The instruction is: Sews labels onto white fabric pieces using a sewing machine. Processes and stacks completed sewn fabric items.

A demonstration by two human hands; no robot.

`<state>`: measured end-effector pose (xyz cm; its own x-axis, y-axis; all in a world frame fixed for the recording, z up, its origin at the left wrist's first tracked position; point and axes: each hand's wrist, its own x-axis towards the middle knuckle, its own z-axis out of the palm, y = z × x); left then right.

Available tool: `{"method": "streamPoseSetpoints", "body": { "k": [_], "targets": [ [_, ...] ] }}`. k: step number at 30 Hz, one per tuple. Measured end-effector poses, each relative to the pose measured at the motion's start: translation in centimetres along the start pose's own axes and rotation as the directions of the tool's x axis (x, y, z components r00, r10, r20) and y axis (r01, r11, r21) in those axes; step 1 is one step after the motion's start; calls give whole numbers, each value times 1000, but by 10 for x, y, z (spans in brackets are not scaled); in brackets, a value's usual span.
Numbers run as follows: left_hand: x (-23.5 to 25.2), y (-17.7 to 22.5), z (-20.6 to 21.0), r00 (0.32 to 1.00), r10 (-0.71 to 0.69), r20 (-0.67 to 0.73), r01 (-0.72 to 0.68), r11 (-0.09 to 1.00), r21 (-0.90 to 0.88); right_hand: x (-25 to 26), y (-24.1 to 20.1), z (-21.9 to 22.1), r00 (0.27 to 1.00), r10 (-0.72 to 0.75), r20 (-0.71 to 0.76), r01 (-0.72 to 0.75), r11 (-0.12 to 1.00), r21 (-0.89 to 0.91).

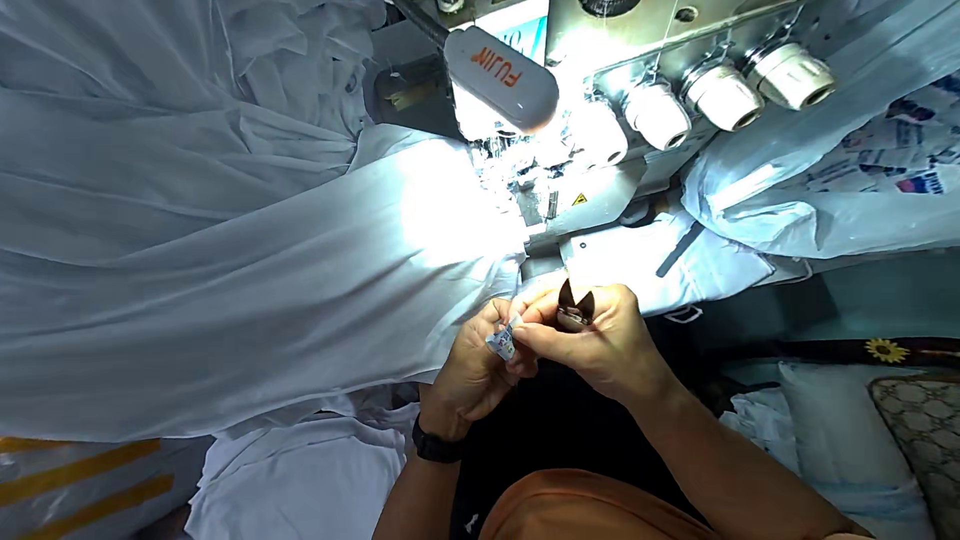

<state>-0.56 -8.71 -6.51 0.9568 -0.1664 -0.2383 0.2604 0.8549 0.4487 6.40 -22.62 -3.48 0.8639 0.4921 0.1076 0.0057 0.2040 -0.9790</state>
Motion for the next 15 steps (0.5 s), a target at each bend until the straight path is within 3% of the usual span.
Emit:
{"method": "streamPoseSetpoints", "body": {
  "k": [4,8,11,15],
  "targets": [
    [-2,3,2,984,166,-65,-151,969,194,-1,2,0,998,-10,-61,8,1000,-26],
    [-10,4,8,902,410,-135,-299,819,489,0,4,0,997,-15,-81,9,997,-79],
    [-11,3,15,837,524,-156,-319,700,639,2,7,2,997,-21,-73,15,997,-75],
    [-9,5,20,800,575,-168,-293,620,727,3,11,7,993,-1,-118,-3,999,-39]
  ]
}}
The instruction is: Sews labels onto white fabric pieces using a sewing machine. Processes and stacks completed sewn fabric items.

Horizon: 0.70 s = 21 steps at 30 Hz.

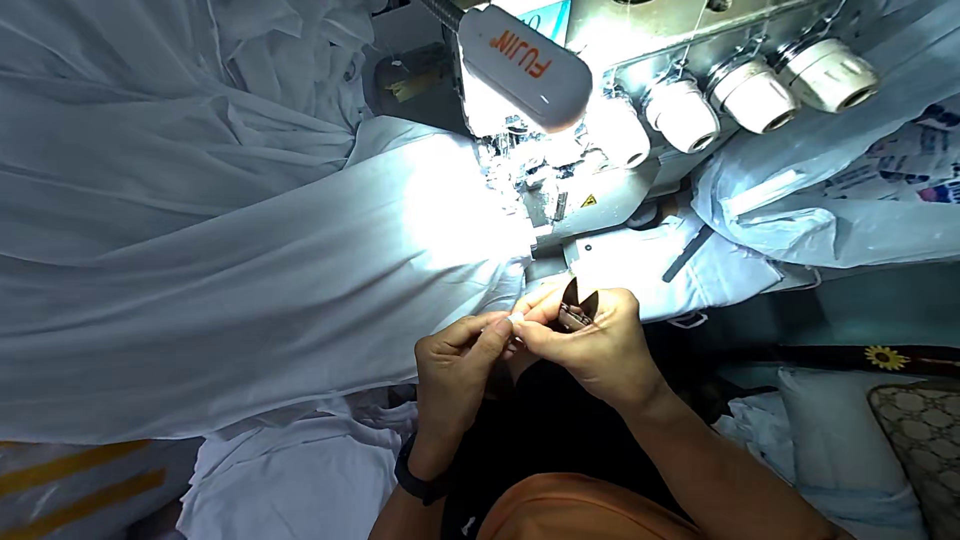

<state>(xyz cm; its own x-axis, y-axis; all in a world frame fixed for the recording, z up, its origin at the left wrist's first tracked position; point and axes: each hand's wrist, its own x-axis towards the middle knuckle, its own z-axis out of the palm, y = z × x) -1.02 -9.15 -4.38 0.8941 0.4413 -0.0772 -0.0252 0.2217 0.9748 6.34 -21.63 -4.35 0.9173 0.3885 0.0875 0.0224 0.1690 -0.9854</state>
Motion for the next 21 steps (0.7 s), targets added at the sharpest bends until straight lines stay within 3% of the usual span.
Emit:
{"method": "streamPoseSetpoints", "body": {
  "k": [5,8,10,12,14,16,19,21],
  "targets": [
    [6,2,-3,1000,0,5,-1,994,111,3,5,7,991,98,-93,-85,986,142],
    [11,6,-7,998,10,64,-21,985,172,3,5,8,989,108,-104,-94,986,135],
    [15,15,-10,990,87,109,-109,971,215,8,3,1,999,-23,-48,26,998,62],
    [22,31,-15,972,190,135,-218,949,229,18,8,-11,966,-256,-44,251,963,-95],
    [31,51,-21,951,267,157,-300,922,247,37,20,-26,867,-498,-31,451,809,-376],
    [41,68,-23,937,311,158,-346,882,320,55,33,-38,761,-642,94,569,590,-574],
    [58,76,-23,915,353,194,-403,776,486,70,42,-43,653,-698,292,681,373,-631],
    [67,72,-21,907,345,240,-420,738,528,71,44,-41,612,-712,345,728,337,-597]
  ]
}}
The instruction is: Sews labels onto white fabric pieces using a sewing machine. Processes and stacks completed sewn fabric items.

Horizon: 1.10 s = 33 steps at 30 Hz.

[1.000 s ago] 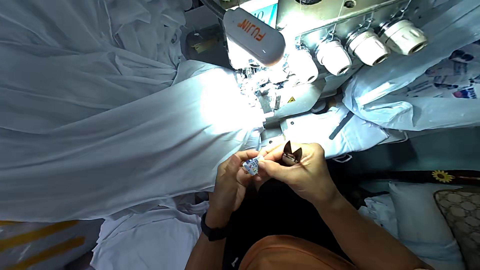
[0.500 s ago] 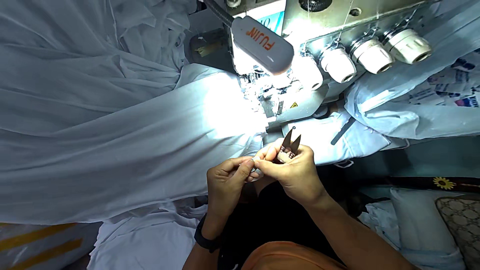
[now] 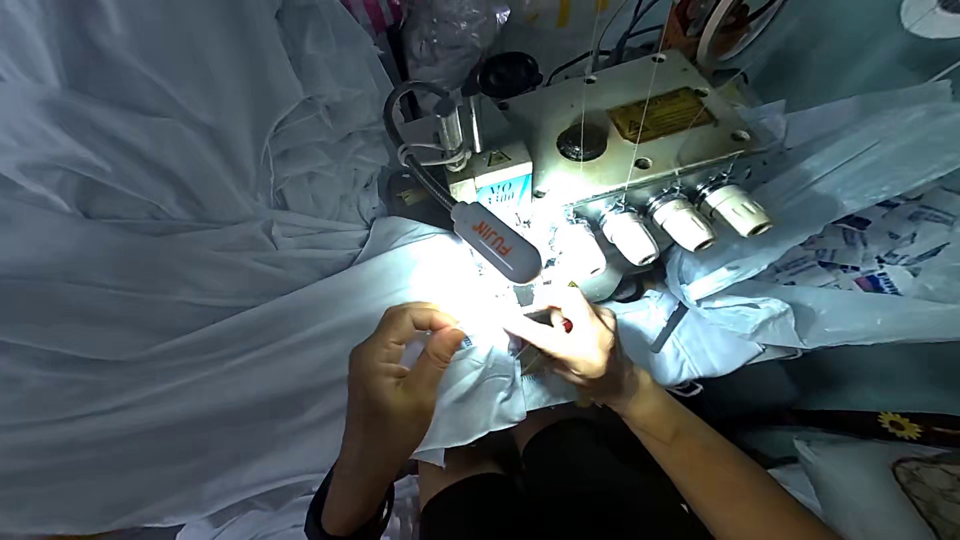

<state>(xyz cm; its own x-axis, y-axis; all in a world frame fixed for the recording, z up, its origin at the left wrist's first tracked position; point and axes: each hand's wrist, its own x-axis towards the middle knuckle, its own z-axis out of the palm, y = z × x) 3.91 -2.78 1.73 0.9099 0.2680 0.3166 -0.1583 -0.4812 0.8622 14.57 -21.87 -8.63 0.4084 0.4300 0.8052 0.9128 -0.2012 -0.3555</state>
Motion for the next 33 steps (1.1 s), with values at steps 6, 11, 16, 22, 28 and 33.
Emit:
{"method": "streamPoseSetpoints", "body": {
  "k": [6,11,16,22,28,33],
  "targets": [
    [7,-2,21,998,-57,6,56,994,98,1,-14,4,998,30,-47,-24,991,129],
    [13,-14,40,998,-51,39,34,939,342,0,-16,3,998,34,-50,-27,991,128],
    [19,-23,46,999,-21,50,-4,891,455,-2,-16,3,999,-12,-48,14,999,34],
    [21,-24,36,994,-25,107,-20,916,400,2,-22,-3,999,-31,30,33,997,-64],
    [21,-23,36,997,-27,69,-3,919,395,4,-25,-7,997,1,72,6,996,-92],
    [22,-20,40,996,-43,80,8,918,397,6,-29,-10,996,37,79,-30,996,-89]
  ]
}}
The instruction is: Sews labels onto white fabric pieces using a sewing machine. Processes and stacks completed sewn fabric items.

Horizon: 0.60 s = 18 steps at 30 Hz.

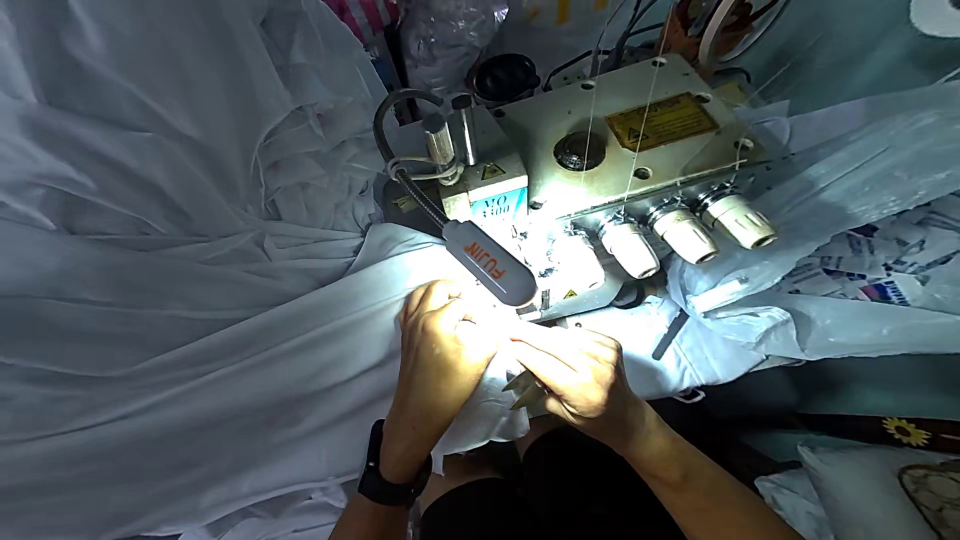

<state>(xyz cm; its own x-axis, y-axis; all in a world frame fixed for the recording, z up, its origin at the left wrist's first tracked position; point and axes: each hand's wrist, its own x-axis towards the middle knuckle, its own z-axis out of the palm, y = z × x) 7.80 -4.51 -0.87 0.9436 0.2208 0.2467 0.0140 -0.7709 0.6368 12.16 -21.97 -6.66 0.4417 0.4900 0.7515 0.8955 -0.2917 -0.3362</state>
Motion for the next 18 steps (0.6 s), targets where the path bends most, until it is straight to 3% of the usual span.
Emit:
{"method": "streamPoseSetpoints", "body": {
  "k": [6,14,18],
  "targets": [
    [6,0,-4,999,-39,-19,38,998,-43,0,-6,1,994,103,-36,-104,995,-5],
    [10,0,-7,999,-45,15,46,997,-65,-2,-7,3,993,114,-38,-114,993,9],
    [9,3,-2,997,-66,-36,63,996,-67,-4,-5,4,995,85,-45,-84,996,20]
  ]
}}
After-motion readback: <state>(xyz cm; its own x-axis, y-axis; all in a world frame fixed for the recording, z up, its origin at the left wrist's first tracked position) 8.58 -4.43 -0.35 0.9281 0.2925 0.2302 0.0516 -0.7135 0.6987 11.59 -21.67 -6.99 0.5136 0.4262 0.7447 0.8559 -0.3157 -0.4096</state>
